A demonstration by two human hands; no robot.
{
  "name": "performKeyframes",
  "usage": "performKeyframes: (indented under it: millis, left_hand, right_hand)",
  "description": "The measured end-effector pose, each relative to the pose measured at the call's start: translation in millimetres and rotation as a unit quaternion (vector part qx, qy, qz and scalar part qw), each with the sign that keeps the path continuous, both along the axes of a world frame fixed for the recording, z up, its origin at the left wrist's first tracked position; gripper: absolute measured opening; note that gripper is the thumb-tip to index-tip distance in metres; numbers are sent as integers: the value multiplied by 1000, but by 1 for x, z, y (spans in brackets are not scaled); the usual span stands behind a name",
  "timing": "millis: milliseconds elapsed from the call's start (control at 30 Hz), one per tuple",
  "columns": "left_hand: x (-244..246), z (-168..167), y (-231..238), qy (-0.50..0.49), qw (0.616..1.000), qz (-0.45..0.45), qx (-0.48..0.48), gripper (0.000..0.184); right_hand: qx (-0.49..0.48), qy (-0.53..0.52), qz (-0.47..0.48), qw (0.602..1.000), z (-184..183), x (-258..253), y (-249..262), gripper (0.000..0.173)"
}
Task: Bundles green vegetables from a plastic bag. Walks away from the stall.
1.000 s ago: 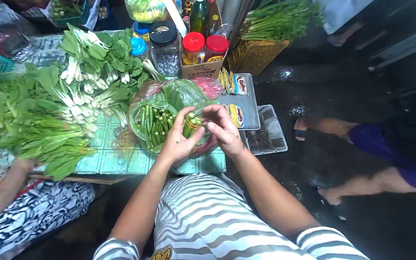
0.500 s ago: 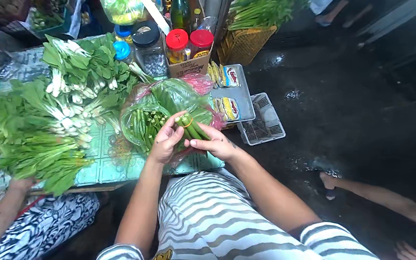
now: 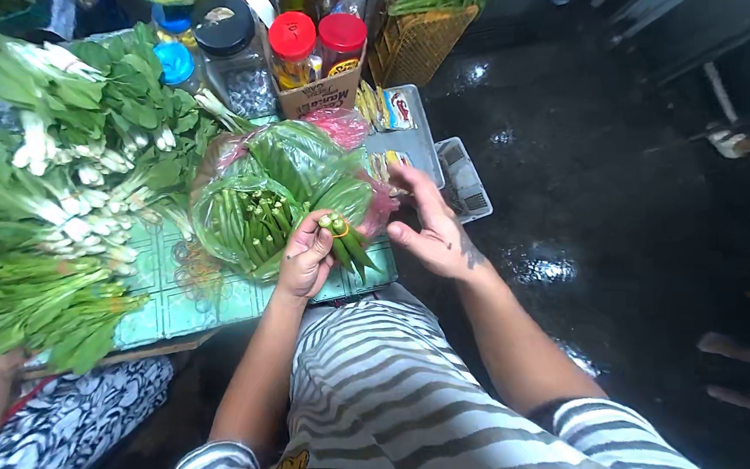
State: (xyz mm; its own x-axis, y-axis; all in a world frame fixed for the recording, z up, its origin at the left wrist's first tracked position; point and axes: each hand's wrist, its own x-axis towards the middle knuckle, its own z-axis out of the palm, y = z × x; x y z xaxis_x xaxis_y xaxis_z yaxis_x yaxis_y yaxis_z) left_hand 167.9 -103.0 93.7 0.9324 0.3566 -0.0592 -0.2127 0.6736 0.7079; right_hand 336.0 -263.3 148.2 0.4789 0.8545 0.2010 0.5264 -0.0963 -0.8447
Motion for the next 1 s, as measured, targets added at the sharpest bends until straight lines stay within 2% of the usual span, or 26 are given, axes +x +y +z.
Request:
performKeyframes:
  millis: [67, 133, 200, 233, 300, 333, 400, 433, 500, 600, 700, 767, 833, 900, 933, 1000]
  left_hand:
    - [14, 0, -11, 45, 998, -27, 31, 31]
    - [31, 1, -27, 84, 994, -54, 50, 31]
    - [54, -6, -44, 92, 991, -74, 64, 34]
    - [68, -10, -56, 94, 991, -75, 57, 34]
    - [102, -18, -83, 123, 988, -69, 61, 31]
    - [117, -24, -99, 150, 982, -75, 87, 32]
    - [152, -48, -134, 200, 964, -108, 140, 34]
    - [170, -64, -153, 231, 950, -126, 165, 36]
    - [210, -97, -186, 301, 924, -146, 184, 39]
    - [255, -142, -222, 420, 865, -188, 200, 44]
    - [298, -187, -233, 510, 821, -196, 166, 44]
    - [315, -212, -233, 551, 801, -183, 148, 49]
    - [314, -228, -230, 590, 770, -210, 120, 54]
    - [297, -238, -233, 598, 752, -253, 116, 48]
    - [287, -237, -234, 596, 744, -279, 119, 45]
    - [264, -234, -233, 600, 724, -317, 126, 42]
  right_hand:
    - [22, -71, 6, 997, 11, -11, 6, 89]
    - [-51, -109, 49, 992, 3, -13, 1, 84]
    - [-51, -50, -20, 997, -18, -3, -17, 83]
    - [-51, -8, -65, 997, -31, 3, -33, 92]
    - [-58, 151, -79, 984, -66, 10, -67, 110]
    - [-38, 248, -77, 965, -86, 13, -84, 110]
    - [9, 428, -120, 896, -120, 30, -118, 96]
    - [-7, 478, -144, 866, -133, 46, -136, 90]
    - [-71, 520, -175, 833, -159, 83, -166, 81]
    - [-130, 580, -225, 772, -200, 119, -188, 74]
    - [-107, 656, -308, 681, -246, 153, -184, 58]
    - [-101, 706, -334, 616, -291, 182, -185, 53]
    - [-130, 729, -361, 567, -353, 211, -197, 45]
    - [-185, 721, -412, 526, -419, 232, -221, 34]
    - [-237, 696, -434, 521, -441, 242, -233, 35]
    - [-354, 635, -435, 531, -457, 263, -251, 43]
